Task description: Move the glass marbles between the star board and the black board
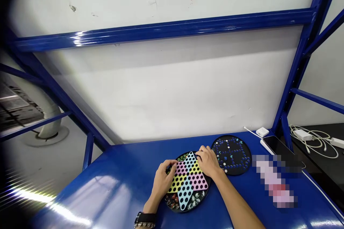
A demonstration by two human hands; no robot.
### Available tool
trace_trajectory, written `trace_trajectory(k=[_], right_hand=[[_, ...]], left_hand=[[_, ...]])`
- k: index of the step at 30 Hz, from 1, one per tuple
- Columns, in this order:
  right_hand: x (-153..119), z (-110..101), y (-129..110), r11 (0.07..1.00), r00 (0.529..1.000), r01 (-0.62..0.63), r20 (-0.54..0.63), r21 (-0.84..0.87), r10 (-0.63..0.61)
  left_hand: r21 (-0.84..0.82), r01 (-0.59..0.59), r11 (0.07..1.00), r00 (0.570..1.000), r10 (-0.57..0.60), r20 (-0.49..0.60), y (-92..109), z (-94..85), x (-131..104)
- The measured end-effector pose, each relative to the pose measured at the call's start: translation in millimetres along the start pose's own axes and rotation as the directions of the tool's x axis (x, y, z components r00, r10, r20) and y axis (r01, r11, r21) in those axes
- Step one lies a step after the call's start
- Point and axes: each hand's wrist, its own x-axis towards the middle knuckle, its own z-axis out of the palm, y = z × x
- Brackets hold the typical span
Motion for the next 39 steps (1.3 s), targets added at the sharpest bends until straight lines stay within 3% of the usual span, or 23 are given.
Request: trace_trajectory(k=[10,23,29,35,37,39], right_hand=[[18.8,-10.3,-14.0,0.988,0.987,0.004,0.16,-0.153,0.021],[43.1,-24.0,-4.4,0.998,0.915,0.04,0.403,-0.046,-0.018],[49.6,-21.0,3.6,0.999,0.914,0.014,0.404,0.036,-0.027],[48.1,-20.7,11.5,0.965,0.947,-0.05,0.32,0.256,-0.036],[45.8,-21.4,14.4,0.919,0.965,-0.109,0.262,0.38,0.006],[44.4,-22.0,17.5,0.796,0.975,-0.2,0.201,0.572,0.101]], left_hand=[[0.0,-0.004,1.0,1.0,0.004,-0.009,-2.4,-0.2,0.1],[0.0,-0.008,1.0,1.0,0.008,-0.001,-2.0,-0.4,-0.9],[0.004,-0.007,1.0,1.0,0.007,-0.004,-1.3,-0.6,-0.3],[0.004,-0.023,1.0,1.0,0.023,-0.004,-2.5,-0.4,-1.1],[0.003,-0.023,1.0,1.0,0.023,-0.002,-2.6,-0.5,-1.4],[0.002,-0.02,1.0,1.0,0.02,0.002,-2.5,-0.6,-1.3]])
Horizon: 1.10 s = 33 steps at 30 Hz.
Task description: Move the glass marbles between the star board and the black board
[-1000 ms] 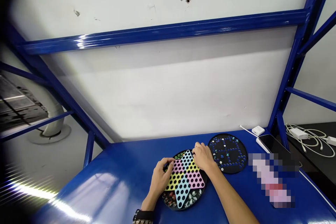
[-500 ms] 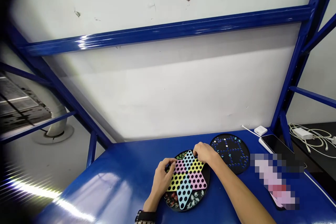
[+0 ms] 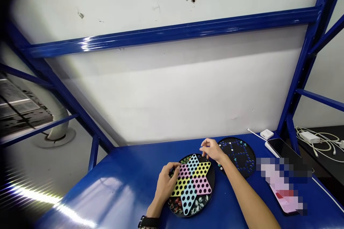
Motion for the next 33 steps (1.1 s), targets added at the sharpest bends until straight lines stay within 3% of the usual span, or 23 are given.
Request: trace_trajectory(k=[2,4,9,13,17,21,29,33], right_hand=[[-0.1,-2.6,2.3,0.98,0.995,-0.045,-0.08,0.193,0.062],[0.3,-5.4,4.3,0.976,0.99,-0.072,-0.107,0.205,0.096],[-3.8,-11.0,4.5,0.995,0.997,-0.075,-0.04,-0.067,0.072],[-11.3,-10.9,1.2,0.95,0.996,-0.039,0.061,-0.309,0.061],[-13.3,-6.9,-0.2,0.917,0.995,-0.023,0.083,-0.398,0.061],[-8.1,-1.4,0.8,0.941,0.998,0.007,0.062,-0.339,0.015],[7.5,9.0,1.9,1.0,0.999,-0.02,-0.041,-0.02,0.019],[10.6,13.6,0.9,0.999,0.997,-0.015,-0.072,-0.029,0.013]], left_hand=[[0.003,0.004,1.0,1.0,-0.004,0.004,0.2,-0.2,0.3],[0.008,0.004,1.0,1.0,-0.004,0.001,0.5,-0.5,0.6],[0.004,-0.006,1.0,1.0,0.005,0.003,1.6,-1.2,0.8],[0.002,0.0,1.0,1.0,0.0,0.004,2.8,-1.1,0.9],[-0.001,0.006,1.0,1.0,-0.006,0.0,2.3,-0.7,1.1],[-0.004,-0.01,1.0,1.0,0.01,0.006,-0.3,-0.3,1.4],[-0.009,-0.014,1.0,1.0,0.014,-0.01,-0.4,0.5,1.2],[-0.014,-0.009,1.0,1.0,0.009,0.013,-0.1,0.2,1.1]])
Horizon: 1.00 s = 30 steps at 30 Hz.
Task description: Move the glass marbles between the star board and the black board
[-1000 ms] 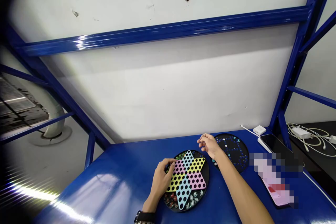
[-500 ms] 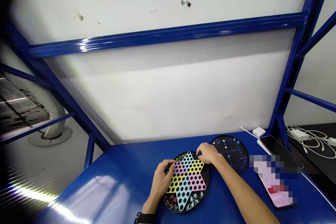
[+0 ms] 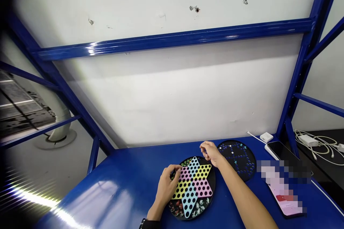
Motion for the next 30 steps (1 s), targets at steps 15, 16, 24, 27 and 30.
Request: trace_trajectory(k=[15,16,24,27,30], right_hand=[[-10.0,8.3,-4.9,0.876,0.996,0.076,0.084,-0.476,-0.041],[-10.0,3.5,-3.6,0.878,0.997,0.067,0.065,-0.473,-0.041],[-34.6,-49.3,26.8,0.846,0.957,-0.136,-0.289,-0.515,-0.022],[-46.4,-52.7,36.9,0.818,0.962,-0.108,-0.267,-0.565,-0.057],[-51.6,-50.2,39.9,0.802,0.959,-0.09,-0.268,-0.59,-0.09]], left_hand=[[-0.001,-0.003,1.0,1.0,0.003,-0.013,4.4,-1.6,-2.0],[-0.001,-0.003,1.0,1.0,0.003,-0.014,4.3,-1.5,-2.0],[0.002,0.001,1.0,1.0,-0.001,-0.013,5.2,-0.8,-1.1],[0.005,0.002,1.0,1.0,-0.002,-0.008,5.5,-1.0,-1.0],[0.018,0.001,1.0,1.0,0.0,-0.006,5.4,-1.4,-0.9]])
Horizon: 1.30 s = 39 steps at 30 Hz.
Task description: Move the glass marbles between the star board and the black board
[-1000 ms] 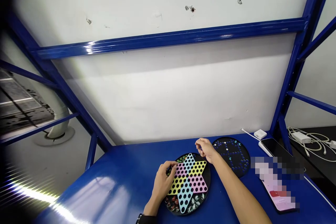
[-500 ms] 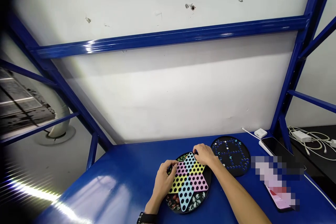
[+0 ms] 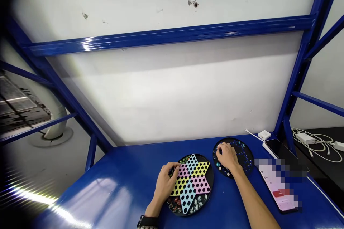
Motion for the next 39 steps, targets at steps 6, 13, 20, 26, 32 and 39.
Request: trace_trajectory(k=[6,13,20,26,32,39], right_hand=[[-11.4,-0.7,-28.3,0.996,0.993,0.051,-0.111,0.072,-0.043],[-35.9,19.8,-66.1,0.959,0.968,0.25,-0.022,0.132,-0.249],[-38.0,32.7,-58.6,0.951,0.961,0.275,-0.029,0.141,-0.273],[-37.9,32.3,-59.2,0.952,0.963,0.267,-0.02,0.151,-0.267],[-37.3,32.6,-57.7,0.952,0.964,0.266,-0.019,0.154,-0.266],[-36.8,26.8,-59.7,0.956,0.964,0.266,-0.027,0.12,-0.265]], left_hand=[[0.078,-0.058,0.995,0.998,0.058,0.01,-0.9,-0.4,0.5],[0.367,-0.087,0.926,0.986,0.027,0.164,19.0,-5.1,8.3],[0.565,-0.171,0.807,0.936,-0.046,0.349,50.7,-11.0,35.2],[0.546,-0.197,0.814,0.901,-0.069,0.429,61.2,-4.3,58.6],[0.536,-0.175,0.826,0.892,-0.098,0.442,61.4,-7.5,70.0],[0.469,-0.159,0.869,0.905,-0.062,0.421,66.5,-16.2,44.9]])
